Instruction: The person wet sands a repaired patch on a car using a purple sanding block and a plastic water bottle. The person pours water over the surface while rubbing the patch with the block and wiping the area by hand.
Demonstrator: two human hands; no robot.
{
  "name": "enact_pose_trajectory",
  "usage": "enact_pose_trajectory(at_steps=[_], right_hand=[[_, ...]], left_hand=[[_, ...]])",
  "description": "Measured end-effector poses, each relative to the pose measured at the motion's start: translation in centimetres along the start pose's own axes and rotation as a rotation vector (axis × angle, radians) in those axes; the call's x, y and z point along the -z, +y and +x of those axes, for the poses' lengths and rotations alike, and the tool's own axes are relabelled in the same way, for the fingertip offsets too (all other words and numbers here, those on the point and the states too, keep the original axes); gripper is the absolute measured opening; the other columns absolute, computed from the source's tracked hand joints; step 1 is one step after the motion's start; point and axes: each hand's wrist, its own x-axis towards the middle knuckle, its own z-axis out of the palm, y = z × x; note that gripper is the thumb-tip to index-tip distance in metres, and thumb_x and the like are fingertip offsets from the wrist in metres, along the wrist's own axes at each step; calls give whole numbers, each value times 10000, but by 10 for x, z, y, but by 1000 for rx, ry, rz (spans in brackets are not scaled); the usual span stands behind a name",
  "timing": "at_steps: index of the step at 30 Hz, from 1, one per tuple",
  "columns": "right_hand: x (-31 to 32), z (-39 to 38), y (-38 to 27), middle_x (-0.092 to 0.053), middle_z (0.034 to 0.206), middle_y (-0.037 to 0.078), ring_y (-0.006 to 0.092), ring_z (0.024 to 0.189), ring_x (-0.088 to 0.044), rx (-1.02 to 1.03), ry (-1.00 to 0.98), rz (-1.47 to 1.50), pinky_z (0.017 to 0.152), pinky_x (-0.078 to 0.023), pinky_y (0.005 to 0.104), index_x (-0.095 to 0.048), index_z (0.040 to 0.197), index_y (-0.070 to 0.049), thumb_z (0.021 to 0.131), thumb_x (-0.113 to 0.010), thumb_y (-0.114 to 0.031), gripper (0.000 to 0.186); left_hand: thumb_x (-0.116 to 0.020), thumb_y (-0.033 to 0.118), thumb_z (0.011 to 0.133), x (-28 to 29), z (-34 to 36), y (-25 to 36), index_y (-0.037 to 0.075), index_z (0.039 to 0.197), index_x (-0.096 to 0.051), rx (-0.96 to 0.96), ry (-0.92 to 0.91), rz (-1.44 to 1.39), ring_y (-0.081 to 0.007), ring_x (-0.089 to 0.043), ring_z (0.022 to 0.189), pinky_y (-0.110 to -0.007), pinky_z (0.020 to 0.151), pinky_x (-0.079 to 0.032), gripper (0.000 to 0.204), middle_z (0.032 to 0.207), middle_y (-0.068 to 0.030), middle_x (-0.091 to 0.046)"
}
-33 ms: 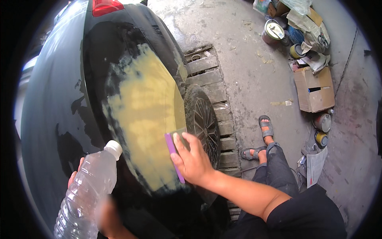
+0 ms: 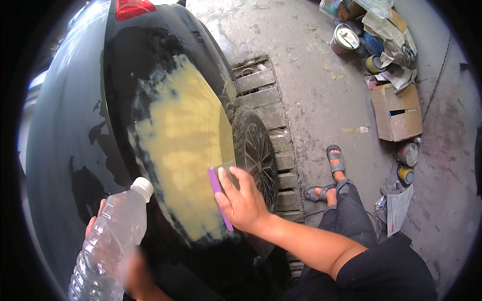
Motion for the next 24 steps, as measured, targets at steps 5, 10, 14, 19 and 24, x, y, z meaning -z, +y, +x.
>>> enact_pose_trajectory(at_steps=[5,10,14,19,24], right_hand=[[-9,140,73,-502,1255,284,461,1090,-556,-209,17,18,947,-486,511,-513,1381,16,1020,-519,-317,491],[-16,84,50,-495,1277,286,454,1121,-550,2,75,15,948,-492,515,-505,1409,22,1016,-529,-310,515],[-4,21,0,-482,1288,290,454,1121,-538,119,36,-23,958,-497,499,-525,1405,22,973,-601,-275,529],[-12,167,45,-506,1253,280,441,1101,-541,55,102,-12,916,-495,503,-523,1378,30,1012,-534,-289,486],[-24,105,17,-484,1300,293,458,1102,-536,166,93,-45,931,-491,521,-495,1410,14,980,-587,-271,525]], left_hand=[[-557,252,1005,-13,2,0,-8,1449,-383,-13,0,6,-343,-501,1331,-427,1136,-393,543,1477,-254,-474],[-658,321,935,-5,-2,0,-4,1472,-363,16,22,99,-354,-472,1361,-455,1150,-367,694,1498,-254,-449],[-740,376,878,-5,-2,2,-2,1491,-347,44,39,142,-363,-449,1384,-477,1161,-346,820,1516,-255,-430],[-750,509,869,-31,8,12,5,1488,-334,-59,-63,162,-354,-500,1338,-480,1108,-406,900,1483,-253,-471],[-794,581,800,-20,7,11,3,1500,-319,15,-23,164,-373,-497,1339,-501,1115,-397,1025,1484,-258,-465]])
